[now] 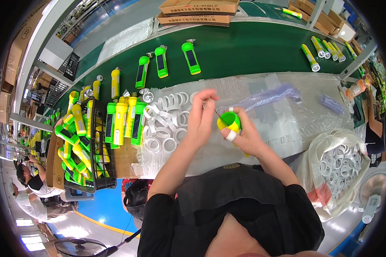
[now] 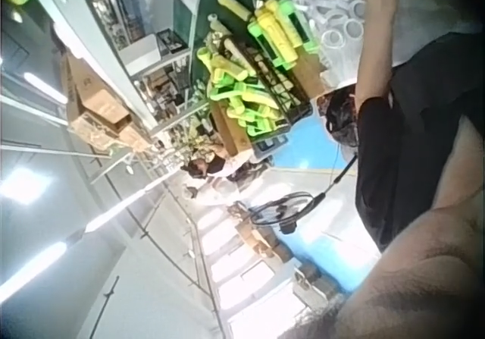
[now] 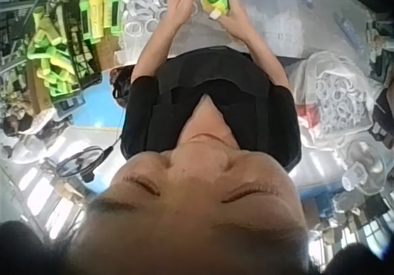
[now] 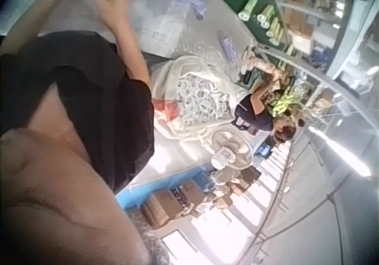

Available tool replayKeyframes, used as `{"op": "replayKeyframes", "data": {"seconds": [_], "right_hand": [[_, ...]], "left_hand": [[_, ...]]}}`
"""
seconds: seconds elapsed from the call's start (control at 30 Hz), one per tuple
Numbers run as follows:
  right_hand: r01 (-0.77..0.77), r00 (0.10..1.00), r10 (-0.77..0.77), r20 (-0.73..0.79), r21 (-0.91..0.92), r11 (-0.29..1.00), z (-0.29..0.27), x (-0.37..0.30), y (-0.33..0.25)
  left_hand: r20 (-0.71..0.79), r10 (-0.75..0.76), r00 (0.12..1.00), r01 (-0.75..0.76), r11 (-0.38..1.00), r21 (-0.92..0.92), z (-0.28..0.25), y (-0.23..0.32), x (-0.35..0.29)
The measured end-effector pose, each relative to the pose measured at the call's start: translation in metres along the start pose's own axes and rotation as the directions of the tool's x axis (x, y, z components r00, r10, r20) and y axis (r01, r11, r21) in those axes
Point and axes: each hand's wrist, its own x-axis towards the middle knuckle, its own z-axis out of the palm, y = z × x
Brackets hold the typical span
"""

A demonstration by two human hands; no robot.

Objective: Assembling flashlight components by attaching lenses and rings to the bodies on a production line.

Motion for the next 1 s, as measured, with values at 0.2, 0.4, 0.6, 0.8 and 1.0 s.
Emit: {"op": "replayKeyframes", "data": {"seconds": [0.2, 0.4, 0.6, 0.8, 1.0], "right_hand": [[-0.230, 0.918, 0.041, 0.395, 0.445, 0.865, 0.012, -0.021, -0.003], [-0.235, 0.934, 0.070, 0.351, 0.455, 0.859, 0.013, -0.035, 0.013], [-0.253, 0.966, 0.218, 0.139, 0.674, 0.694, -0.008, -0.033, 0.014], [-0.261, 0.965, 0.190, 0.180, 0.623, 0.737, -0.017, -0.031, 0.014], [-0.274, 0.960, 0.186, 0.208, 0.577, 0.770, -0.010, -0.020, 0.008]], "left_hand": [[0.544, 0.236, 0.805, -0.472, 0.810, 0.347, -0.026, 0.036, -0.013], [0.656, 0.210, 0.725, -0.534, 0.773, 0.344, -0.006, 0.023, -0.022], [0.237, 0.046, 0.971, -0.137, 0.914, 0.383, 0.004, -0.027, -0.005], [0.334, -0.043, 0.942, -0.225, 0.657, 0.720, 0.004, -0.072, -0.006], [0.257, -0.026, 0.966, -0.076, 0.922, 0.380, -0.011, -0.029, -0.004]]}}
